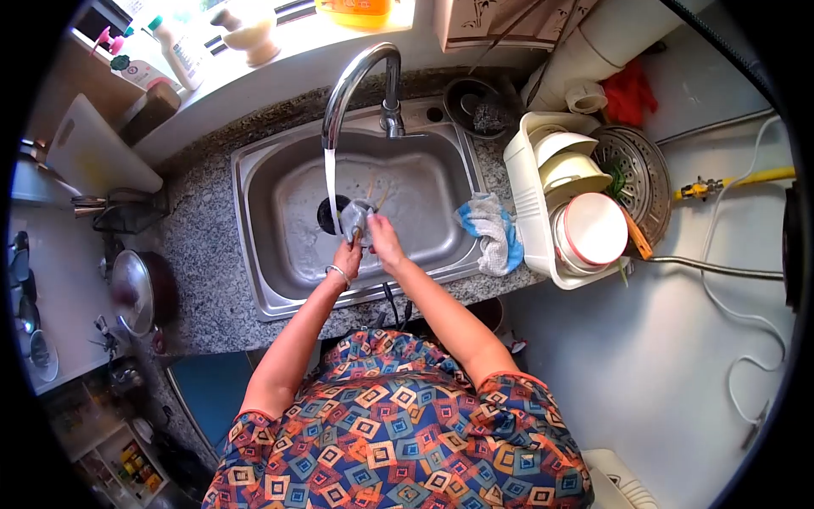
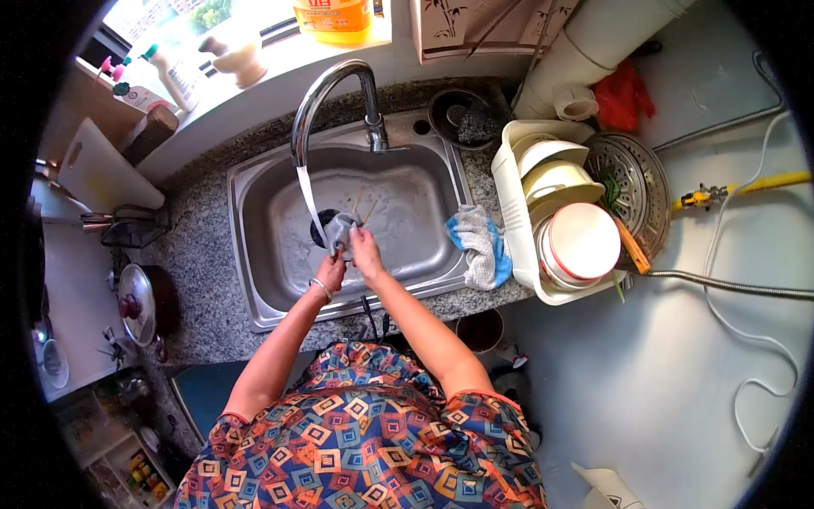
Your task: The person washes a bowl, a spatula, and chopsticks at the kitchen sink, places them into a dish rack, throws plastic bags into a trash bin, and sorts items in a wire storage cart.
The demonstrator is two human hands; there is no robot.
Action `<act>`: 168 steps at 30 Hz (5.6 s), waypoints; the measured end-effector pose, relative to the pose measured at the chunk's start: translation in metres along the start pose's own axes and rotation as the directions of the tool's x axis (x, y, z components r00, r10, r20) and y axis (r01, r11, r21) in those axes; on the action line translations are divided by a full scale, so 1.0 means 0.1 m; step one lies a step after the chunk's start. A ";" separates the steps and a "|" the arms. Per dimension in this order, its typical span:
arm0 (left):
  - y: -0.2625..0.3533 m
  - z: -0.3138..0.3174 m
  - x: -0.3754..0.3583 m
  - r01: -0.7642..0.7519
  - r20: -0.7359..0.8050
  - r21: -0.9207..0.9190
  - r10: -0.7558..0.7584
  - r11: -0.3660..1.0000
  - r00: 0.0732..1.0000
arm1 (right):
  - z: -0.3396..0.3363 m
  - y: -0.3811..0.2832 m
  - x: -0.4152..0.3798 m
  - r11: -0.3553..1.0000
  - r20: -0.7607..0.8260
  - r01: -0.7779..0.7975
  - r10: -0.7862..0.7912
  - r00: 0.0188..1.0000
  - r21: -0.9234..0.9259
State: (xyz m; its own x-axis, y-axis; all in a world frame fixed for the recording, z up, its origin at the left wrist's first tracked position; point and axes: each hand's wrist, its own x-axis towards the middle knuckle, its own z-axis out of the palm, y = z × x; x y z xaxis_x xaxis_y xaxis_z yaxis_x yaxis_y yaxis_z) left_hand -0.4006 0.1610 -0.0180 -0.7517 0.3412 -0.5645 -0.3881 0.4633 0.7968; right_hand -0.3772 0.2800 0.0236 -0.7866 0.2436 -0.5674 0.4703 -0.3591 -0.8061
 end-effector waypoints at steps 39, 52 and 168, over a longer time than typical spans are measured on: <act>0.54 0.04 -1.06 0.316 0.420 -0.261 -0.188 0.912 0.888 | -1.34 -0.33 0.80 0.987 -0.411 0.139 -0.162 0.897 -0.085; 0.38 0.08 -0.58 0.021 0.198 -0.302 0.041 0.953 0.979 | -0.37 -0.15 -0.04 0.945 0.389 -0.105 -0.024 0.921 0.308; -0.77 -1.83 -2.31 -0.441 -0.211 -0.214 0.400 0.872 0.892 | 1.19 -1.76 -2.89 0.736 0.637 0.575 -0.642 0.427 0.357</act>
State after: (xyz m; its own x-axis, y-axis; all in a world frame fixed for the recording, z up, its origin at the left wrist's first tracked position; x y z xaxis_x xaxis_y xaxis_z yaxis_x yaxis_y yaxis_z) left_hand -0.2942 -0.1034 0.0903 -0.9380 0.3174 -0.1395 -0.1206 0.0786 0.9896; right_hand -0.2805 0.1655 0.3497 -0.8928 -0.2388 0.3819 -0.2485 -0.4460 -0.8599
